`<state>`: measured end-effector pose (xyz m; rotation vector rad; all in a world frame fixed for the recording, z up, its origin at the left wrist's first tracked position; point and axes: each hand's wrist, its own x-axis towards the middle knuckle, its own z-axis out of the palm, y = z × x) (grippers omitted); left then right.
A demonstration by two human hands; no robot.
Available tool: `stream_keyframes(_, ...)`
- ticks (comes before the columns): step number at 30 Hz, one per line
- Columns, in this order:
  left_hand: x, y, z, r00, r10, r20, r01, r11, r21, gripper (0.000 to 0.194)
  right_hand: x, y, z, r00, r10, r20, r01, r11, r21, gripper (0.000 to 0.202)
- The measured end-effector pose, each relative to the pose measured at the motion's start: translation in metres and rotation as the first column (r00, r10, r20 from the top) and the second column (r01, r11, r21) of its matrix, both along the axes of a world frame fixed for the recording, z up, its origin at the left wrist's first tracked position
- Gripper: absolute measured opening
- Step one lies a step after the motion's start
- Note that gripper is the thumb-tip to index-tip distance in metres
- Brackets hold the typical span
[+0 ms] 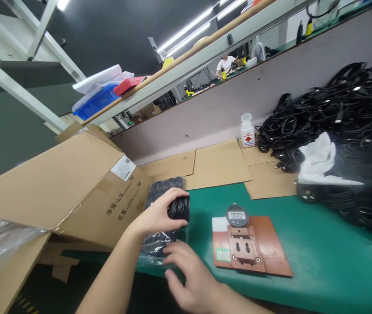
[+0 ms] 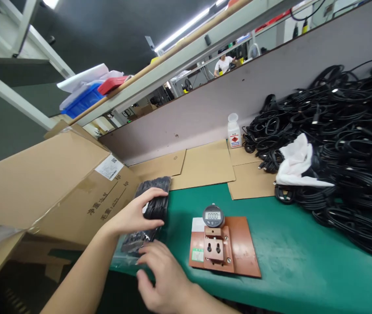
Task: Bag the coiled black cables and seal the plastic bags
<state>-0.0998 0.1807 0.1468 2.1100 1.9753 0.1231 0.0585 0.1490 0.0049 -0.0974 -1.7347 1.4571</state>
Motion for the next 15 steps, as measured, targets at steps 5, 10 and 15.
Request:
stream_keyframes(5, 0.029, -0.095, -0.002, 0.935, 0.069, 0.349, -0.145, 0.969, 0.198, 0.067, 0.021, -0.002, 0.009, 0.986, 0.148, -0.081, -0.161, 0.672, -0.723, 0.022)
stream_keyframes(10, 0.059, -0.126, -0.044, 0.920, 0.060, 0.387, -0.139, 0.974, 0.179, 0.079, 0.036, 0.005, 0.032, 0.916, 0.361, -0.177, -0.325, 0.407, -0.854, 0.051)
stream_keyframes(15, 0.071, -0.129, -0.072, 0.935, 0.021, 0.353, -0.100, 0.973, 0.206, 0.119, 0.038, 0.010, 0.040, 0.881, 0.468, -0.067, -0.268, 0.379, -0.886, 0.050)
